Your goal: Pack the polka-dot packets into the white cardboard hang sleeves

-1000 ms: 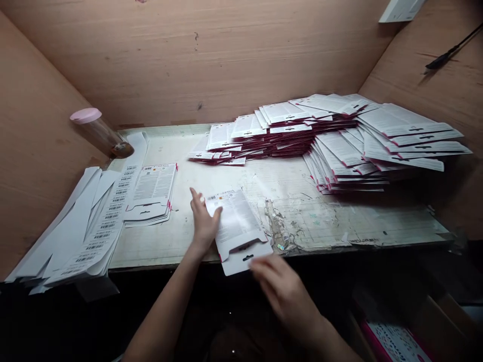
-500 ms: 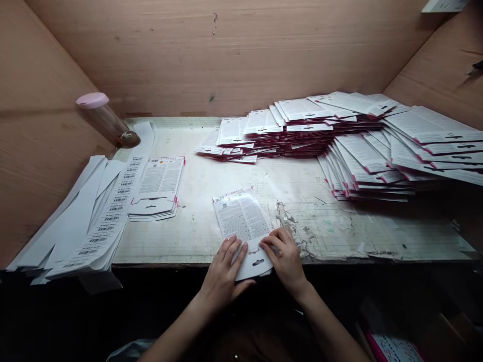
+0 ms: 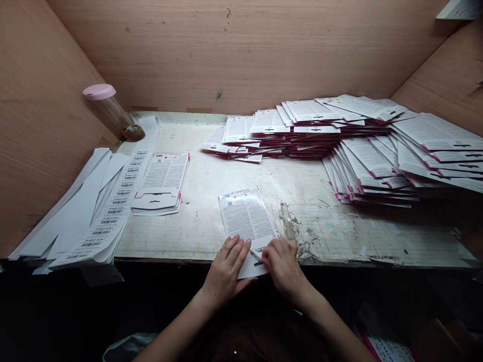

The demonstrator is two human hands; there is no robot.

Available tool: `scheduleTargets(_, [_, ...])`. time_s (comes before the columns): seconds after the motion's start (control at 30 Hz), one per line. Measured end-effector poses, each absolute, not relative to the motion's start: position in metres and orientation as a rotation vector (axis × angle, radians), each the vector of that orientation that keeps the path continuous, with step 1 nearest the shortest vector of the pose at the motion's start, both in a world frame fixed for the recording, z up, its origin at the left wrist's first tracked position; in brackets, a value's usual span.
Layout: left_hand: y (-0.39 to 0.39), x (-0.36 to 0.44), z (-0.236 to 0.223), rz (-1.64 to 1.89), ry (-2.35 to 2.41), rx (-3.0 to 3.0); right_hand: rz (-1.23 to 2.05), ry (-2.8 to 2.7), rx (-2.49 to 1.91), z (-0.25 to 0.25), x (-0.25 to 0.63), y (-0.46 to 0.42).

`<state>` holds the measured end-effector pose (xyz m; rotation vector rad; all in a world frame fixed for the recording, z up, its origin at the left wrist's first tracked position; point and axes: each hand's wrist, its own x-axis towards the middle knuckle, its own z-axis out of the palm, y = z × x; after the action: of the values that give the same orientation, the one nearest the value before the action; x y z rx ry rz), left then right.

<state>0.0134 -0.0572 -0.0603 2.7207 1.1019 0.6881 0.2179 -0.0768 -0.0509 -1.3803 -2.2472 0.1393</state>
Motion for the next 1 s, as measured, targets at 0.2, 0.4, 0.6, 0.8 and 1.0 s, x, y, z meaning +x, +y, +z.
scheduleTargets(0.2, [-0.054, 0.005, -0.060, 0.995, 0.866, 2.711, 0.595, -2.369, -1.231, -0.018, 0.240, -0.121])
scheduleTargets(0.4, [-0.056, 0.009, -0.042, 0.985, 1.205, 2.396, 0.563, -2.166, -1.110, -0.028, 0.244, -0.055])
scheduleTargets(0.6, [-0.055, 0.017, -0.039, 0.843, 1.852, 2.089, 0.424, -1.980, -1.315, -0.046, 0.225, -0.044])
scheduleTargets(0.8, [-0.055, 0.010, -0.042, 0.967, 1.579, 2.199, 0.595, -1.999, -1.357, -0.034, 0.229, -0.049])
scheduleTargets(1.0, [-0.056, 0.003, -0.053, 1.113, 1.189, 2.269, 0.909, -2.057, -1.294, -0.011, 0.229, -0.042])
